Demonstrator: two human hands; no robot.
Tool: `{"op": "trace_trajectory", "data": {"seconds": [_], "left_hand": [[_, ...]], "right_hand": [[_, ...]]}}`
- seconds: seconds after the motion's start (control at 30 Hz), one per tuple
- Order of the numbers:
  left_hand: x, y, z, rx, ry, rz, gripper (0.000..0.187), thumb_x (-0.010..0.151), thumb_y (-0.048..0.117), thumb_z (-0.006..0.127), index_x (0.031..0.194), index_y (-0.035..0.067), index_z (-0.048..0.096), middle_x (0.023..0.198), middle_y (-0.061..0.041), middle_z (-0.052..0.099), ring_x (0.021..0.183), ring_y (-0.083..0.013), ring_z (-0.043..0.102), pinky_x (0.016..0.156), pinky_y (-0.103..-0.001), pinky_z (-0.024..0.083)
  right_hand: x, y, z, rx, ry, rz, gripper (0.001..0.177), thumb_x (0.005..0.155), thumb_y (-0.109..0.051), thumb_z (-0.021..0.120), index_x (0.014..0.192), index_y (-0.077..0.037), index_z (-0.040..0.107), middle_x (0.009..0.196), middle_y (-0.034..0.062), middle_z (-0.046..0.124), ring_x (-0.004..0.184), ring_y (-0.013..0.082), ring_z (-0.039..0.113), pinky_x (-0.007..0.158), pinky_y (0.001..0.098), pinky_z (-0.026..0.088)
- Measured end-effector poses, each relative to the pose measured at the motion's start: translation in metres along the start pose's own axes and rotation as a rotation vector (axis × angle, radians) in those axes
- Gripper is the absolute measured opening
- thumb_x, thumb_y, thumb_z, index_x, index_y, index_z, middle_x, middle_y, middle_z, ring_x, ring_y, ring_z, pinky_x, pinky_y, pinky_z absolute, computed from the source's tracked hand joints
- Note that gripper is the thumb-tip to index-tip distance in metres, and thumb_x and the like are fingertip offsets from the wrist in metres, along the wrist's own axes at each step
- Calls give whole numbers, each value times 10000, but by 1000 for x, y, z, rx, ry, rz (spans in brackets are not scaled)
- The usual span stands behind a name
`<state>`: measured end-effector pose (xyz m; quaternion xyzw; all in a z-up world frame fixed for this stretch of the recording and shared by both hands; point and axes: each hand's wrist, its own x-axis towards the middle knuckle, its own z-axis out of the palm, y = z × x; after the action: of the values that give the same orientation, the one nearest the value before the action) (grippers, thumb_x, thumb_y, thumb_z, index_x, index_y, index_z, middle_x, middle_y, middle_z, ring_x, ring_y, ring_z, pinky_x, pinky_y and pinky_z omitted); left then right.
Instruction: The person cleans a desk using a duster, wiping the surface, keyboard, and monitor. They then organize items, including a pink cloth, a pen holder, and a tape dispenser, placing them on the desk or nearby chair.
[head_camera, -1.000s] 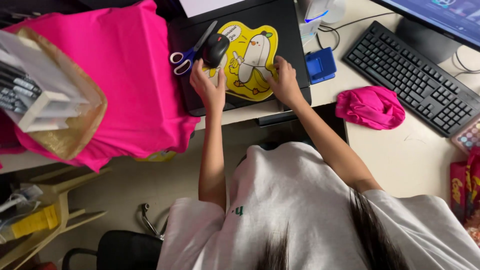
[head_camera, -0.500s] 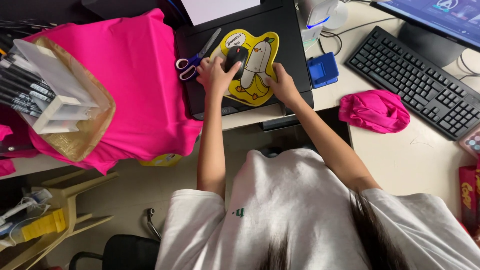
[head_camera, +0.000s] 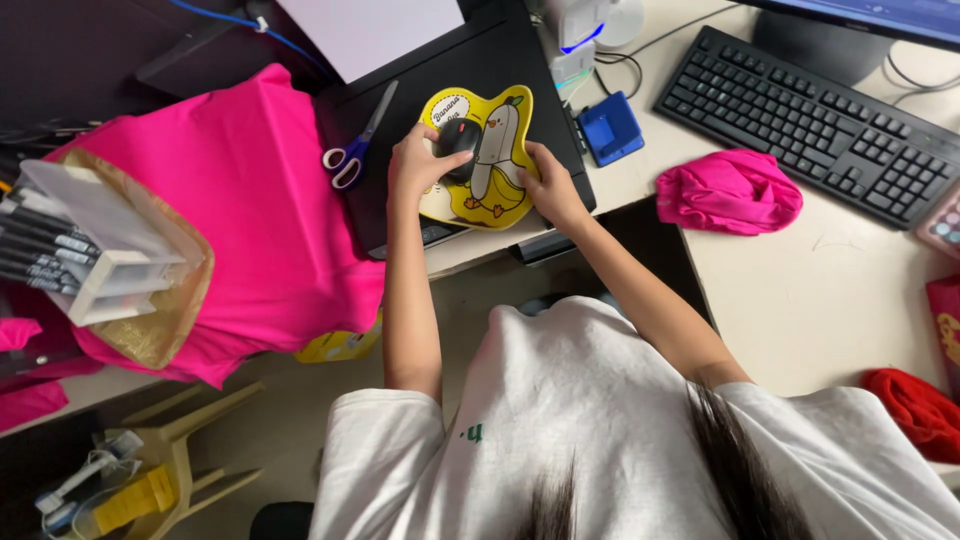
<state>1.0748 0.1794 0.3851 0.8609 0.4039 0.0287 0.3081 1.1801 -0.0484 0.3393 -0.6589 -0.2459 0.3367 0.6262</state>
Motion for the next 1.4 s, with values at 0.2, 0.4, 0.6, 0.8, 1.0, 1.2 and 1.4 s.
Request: {"op": "trace_trajectory", "data": {"seconds": [0.2, 0.4, 0.6, 0.8, 1.0, 1.2, 1.4], "left_hand": [[-41, 78, 25, 17, -1, 110, 634, 605, 476, 964, 1038, 130, 656, 976, -110, 775, 883, -270, 756, 758, -408, 586], [-87, 174, 91, 26, 23, 289, 634, 622, 458, 953, 1078, 145, 642, 1009, -104, 768, 912, -337, 728, 735, -446, 561], [-138, 241, 231, -81, -155, 527, 612, 677, 444, 942, 1114, 137, 644, 1045, -124, 754, 971, -356, 713, 788, -459, 558], [-203, 261, 411, -132, -483, 693, 583, 738, 393, 893, 1173, 100, 641, 1147, -138, 736, 1069, -344, 698, 876, -441, 558], [-237, 263, 504, -187, -782, 815, 600, 801, 308, 848, 1298, 69, 611, 1262, -192, 693, 1203, -361, 638, 1027, -428, 498], [-225, 239, 515, -61, -805, 715, 447, 875, 291, 784, 1265, 106, 668, 1245, -199, 662, 1177, -381, 631, 1034, -429, 492], [-191, 197, 445, -245, -791, 702, 350, 916, 252, 750, 1215, 87, 673, 1227, -191, 625, 1085, -336, 658, 950, -411, 543]], "right_hand": [[-35, -22, -49, -49, 54, -89, 391, 1032, -67, 596, 1412, -26, 516, 1225, 154, 705, 1110, 185, 668, 957, 316, 541], [-107, -21, -145, -203, 259, -126, 398, 1039, -57, 598, 1427, -30, 516, 1193, 188, 721, 1079, 222, 720, 913, 344, 569], [-217, 16, -253, -292, 540, 78, 384, 1025, -41, 585, 1406, -34, 537, 1209, 221, 719, 1129, 299, 720, 932, 379, 567], [-327, 106, -324, -417, 795, 310, 405, 1013, -65, 585, 1416, -57, 545, 1204, 250, 705, 1126, 375, 692, 946, 424, 530], [-390, 173, -361, -307, 999, 473, 442, 1002, -62, 558, 1440, -116, 560, 1209, 251, 698, 1106, 370, 702, 958, 414, 530], [-402, 192, -368, -488, 952, 469, 570, 931, 3, 572, 1484, -131, 528, 1273, 253, 659, 1188, 425, 638, 1022, 456, 504], [-345, 153, -335, -922, 897, 294, 684, 819, 4, 717, 1454, -19, 465, 1435, 270, 442, 1294, 491, 439, 1064, 562, 381]]}}
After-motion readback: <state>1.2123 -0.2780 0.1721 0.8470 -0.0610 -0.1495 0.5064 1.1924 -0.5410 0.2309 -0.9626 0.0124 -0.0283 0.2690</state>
